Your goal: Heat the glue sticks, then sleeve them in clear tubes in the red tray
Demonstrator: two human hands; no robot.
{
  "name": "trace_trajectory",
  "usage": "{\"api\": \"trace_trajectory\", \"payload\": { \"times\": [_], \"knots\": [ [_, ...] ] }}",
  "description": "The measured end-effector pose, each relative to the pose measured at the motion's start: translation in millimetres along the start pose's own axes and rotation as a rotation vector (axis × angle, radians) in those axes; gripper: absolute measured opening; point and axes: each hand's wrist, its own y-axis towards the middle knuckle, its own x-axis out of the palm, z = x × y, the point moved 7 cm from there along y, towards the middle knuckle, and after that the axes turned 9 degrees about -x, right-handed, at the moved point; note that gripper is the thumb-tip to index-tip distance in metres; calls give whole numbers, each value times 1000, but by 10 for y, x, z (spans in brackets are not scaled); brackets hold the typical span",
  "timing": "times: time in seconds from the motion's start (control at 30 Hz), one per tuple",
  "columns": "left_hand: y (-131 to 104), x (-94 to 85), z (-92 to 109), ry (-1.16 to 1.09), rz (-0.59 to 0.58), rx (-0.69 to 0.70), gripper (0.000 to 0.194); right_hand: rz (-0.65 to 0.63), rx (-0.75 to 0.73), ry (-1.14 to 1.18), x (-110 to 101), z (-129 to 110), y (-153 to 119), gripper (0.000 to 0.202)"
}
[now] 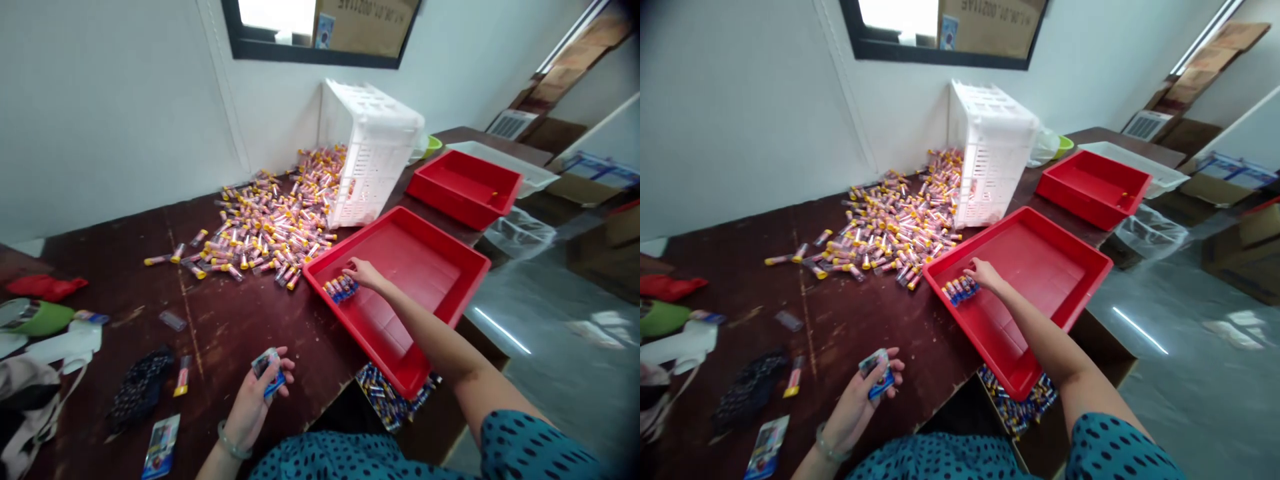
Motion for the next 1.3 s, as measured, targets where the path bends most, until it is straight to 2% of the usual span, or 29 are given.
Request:
{"api": "trace_trajectory", "payload": {
  "times": [0.1, 0.17, 0.23, 0.3, 0.37, 0.43, 0.5, 0.6, 0.7, 0.8, 0.9, 1.07, 1.13, 1.23, 1.3],
  "knots": [
    [39, -111, -20, 13, 19, -7, 36, -13, -162, -39, 123, -539, 209, 13],
    [60, -148, 12, 34, 30, 8, 35, -110, -337, -87, 394, -1035, 318, 10],
    [65, -161, 87, 19, 36, 34, 34, -232, -512, -207, 761, -1497, 343, 8],
    [61, -170, 177, -35, 32, 50, 35, -295, -600, -312, 1060, -1794, 319, 16],
    [59, -199, 252, -106, 23, 48, 36, -310, -611, -334, 1202, -1926, 274, 22],
    [71, -261, 301, -150, 27, 54, 33, -334, -624, -330, 1206, -1969, 195, 20],
    [97, -342, 330, -137, 60, 87, 30, -349, -633, -265, 1100, -1983, 89, 24],
    [151, -393, 340, -77, 115, 148, 34, -387, -682, 35, 881, -2072, -160, 21],
    [196, -270, 335, -43, 103, 170, 37, -435, -743, 318, 727, -2203, -486, 18],
    [206, -63, 347, -3, 35, 172, 38, -386, -706, 398, 636, -2212, -687, 12],
    [214, 61, 335, 17, -18, 144, 39, -347, -655, 411, 556, -2120, -754, 15],
    [270, 82, 290, 61, -27, 136, 32, -345, -639, 456, 371, -1928, -759, 16],
    [283, 86, 274, 73, -15, 137, 30, -302, -560, 568, 265, -1803, -723, 20],
    [282, 110, 249, 41, -4, 129, 31, -266, -357, 783, 154, -1569, -676, 23],
    [281, 141, 229, -22, -7, 126, 31, -269, -305, 833, 107, -1484, -688, 20]
  ]
}}
